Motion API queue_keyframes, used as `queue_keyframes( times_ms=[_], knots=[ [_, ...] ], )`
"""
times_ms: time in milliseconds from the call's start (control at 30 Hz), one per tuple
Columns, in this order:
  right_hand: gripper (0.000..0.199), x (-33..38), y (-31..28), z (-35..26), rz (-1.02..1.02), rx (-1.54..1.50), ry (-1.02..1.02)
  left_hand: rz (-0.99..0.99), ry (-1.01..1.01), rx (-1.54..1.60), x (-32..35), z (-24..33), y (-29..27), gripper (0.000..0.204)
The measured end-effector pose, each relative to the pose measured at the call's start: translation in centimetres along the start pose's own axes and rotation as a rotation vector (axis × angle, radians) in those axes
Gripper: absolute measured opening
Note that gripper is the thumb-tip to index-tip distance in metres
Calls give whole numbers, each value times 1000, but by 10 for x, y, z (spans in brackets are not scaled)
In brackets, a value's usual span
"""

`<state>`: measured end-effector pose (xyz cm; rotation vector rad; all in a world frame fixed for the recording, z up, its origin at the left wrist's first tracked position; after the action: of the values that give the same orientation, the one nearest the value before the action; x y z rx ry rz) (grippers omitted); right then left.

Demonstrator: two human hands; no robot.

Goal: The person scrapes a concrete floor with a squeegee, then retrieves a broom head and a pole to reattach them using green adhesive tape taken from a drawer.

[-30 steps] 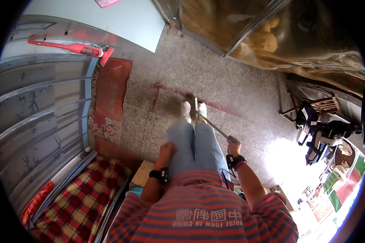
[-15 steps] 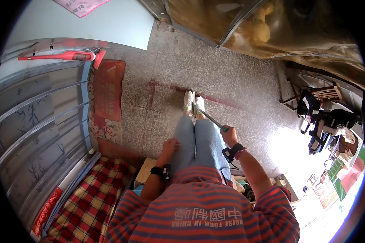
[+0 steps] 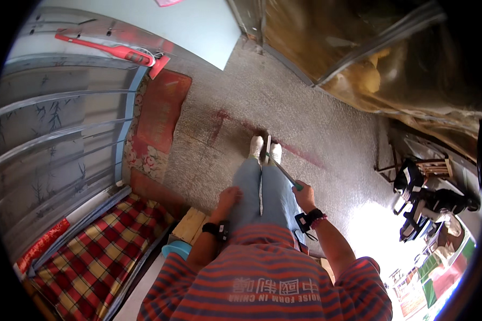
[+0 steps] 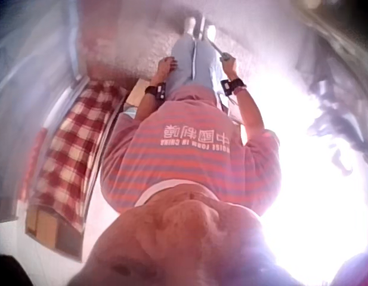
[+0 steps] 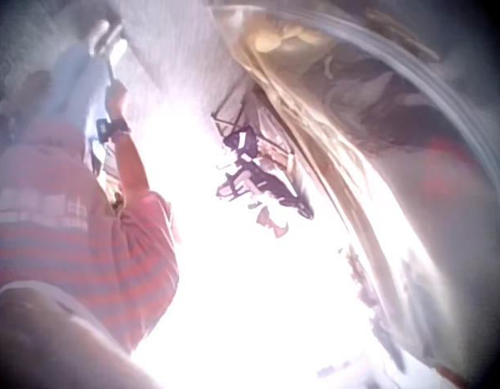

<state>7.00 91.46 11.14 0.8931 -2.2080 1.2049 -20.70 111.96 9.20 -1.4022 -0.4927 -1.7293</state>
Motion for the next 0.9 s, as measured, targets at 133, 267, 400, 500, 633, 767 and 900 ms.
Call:
queue_keyframes(
  times_ms=[133,267,400,500,633,767,900],
  knots=[
    [36,-19,-20,-66,13,-148,-91,22,-16,121,-12,-4,-17,27],
    [35,-43,3,-163,-15,-139,-252,46,9,214,-24,0,-32,28],
    [34,-110,111,-249,-10,-284,-396,-16,74,76,-37,4,-69,30],
    [32,-192,205,-293,-70,-528,-143,49,114,44,-36,20,-115,30],
    [32,-247,248,-330,151,-376,-166,192,25,187,-32,18,-191,31],
    [33,-232,224,-253,197,-301,-84,273,-53,146,-35,2,-249,31],
    [30,-152,123,-112,295,-247,11,156,-86,127,-57,12,-237,34]
  ],
)
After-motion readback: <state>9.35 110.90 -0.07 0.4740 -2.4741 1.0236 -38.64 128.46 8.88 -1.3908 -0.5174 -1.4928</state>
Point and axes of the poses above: each hand's wrist, its own x-axis away from the middle knuckle, its own y-axis out of the palm, z = x × y, the point moved 8 cm from there along -x, towards the middle knuckle, and after that the axes turned 7 degrees about z, right-handed, at the moved point
